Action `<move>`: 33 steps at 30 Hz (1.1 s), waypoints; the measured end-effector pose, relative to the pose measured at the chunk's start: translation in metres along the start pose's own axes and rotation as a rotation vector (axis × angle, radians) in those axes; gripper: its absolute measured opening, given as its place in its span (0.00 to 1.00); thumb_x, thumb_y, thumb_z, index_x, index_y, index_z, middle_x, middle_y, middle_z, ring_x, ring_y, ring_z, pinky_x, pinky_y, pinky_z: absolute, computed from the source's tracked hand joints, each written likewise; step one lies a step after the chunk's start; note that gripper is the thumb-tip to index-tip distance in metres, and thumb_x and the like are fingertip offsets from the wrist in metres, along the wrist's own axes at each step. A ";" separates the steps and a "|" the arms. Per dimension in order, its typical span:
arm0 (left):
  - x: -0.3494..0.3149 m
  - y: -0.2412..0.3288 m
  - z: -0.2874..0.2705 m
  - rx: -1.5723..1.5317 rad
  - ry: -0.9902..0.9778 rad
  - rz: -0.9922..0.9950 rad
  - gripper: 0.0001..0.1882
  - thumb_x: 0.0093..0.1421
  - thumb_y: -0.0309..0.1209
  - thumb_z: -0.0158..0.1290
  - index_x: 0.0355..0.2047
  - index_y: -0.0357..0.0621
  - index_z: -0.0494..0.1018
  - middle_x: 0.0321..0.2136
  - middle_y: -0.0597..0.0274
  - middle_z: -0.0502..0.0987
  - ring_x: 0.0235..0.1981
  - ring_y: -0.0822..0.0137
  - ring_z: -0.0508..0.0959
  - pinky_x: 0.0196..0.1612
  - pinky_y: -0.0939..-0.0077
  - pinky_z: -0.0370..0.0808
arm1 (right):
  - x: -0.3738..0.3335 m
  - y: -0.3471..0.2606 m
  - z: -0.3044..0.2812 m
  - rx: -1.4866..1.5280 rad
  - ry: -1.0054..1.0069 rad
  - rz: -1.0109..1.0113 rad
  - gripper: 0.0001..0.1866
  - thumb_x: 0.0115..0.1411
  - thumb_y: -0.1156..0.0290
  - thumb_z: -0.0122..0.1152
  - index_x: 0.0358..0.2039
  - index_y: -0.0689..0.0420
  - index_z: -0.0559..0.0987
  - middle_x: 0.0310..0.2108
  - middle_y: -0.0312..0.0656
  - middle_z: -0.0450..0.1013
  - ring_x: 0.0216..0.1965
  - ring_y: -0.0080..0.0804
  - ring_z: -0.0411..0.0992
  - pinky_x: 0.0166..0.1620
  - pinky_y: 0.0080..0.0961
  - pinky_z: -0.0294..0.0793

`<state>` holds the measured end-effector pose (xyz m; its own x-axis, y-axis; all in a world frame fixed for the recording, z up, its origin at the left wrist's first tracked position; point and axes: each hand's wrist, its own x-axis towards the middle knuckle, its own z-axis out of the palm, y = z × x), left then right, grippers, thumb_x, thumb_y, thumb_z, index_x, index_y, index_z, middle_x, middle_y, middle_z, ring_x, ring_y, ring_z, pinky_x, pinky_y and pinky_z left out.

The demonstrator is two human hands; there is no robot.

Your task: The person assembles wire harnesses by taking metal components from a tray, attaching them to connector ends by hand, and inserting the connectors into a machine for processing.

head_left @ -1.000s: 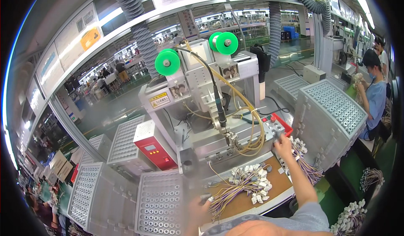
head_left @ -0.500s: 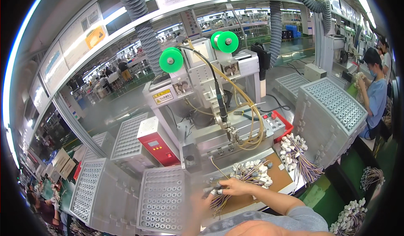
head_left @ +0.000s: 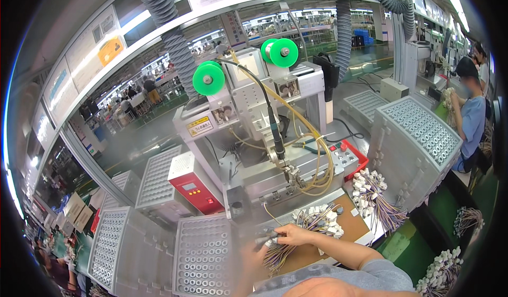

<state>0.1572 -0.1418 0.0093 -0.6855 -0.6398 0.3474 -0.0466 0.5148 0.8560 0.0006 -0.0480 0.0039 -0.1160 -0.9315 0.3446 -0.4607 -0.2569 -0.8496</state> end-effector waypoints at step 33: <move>0.010 -0.062 -0.001 -0.821 -0.086 -0.448 0.20 0.51 0.17 0.50 0.46 0.31 0.64 0.39 0.58 0.72 0.33 0.74 0.73 0.28 0.85 0.73 | 0.021 0.030 0.028 0.114 0.204 0.347 0.05 0.45 0.76 0.54 0.24 0.63 0.71 0.14 0.30 0.60 0.18 0.13 0.56 0.20 0.14 0.58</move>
<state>0.1535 -0.1808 -0.0403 -0.7805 -0.6199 -0.0809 0.1858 -0.3537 0.9167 0.0087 -0.0826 -0.0248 -0.4241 -0.9009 0.0927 -0.2647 0.0254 -0.9640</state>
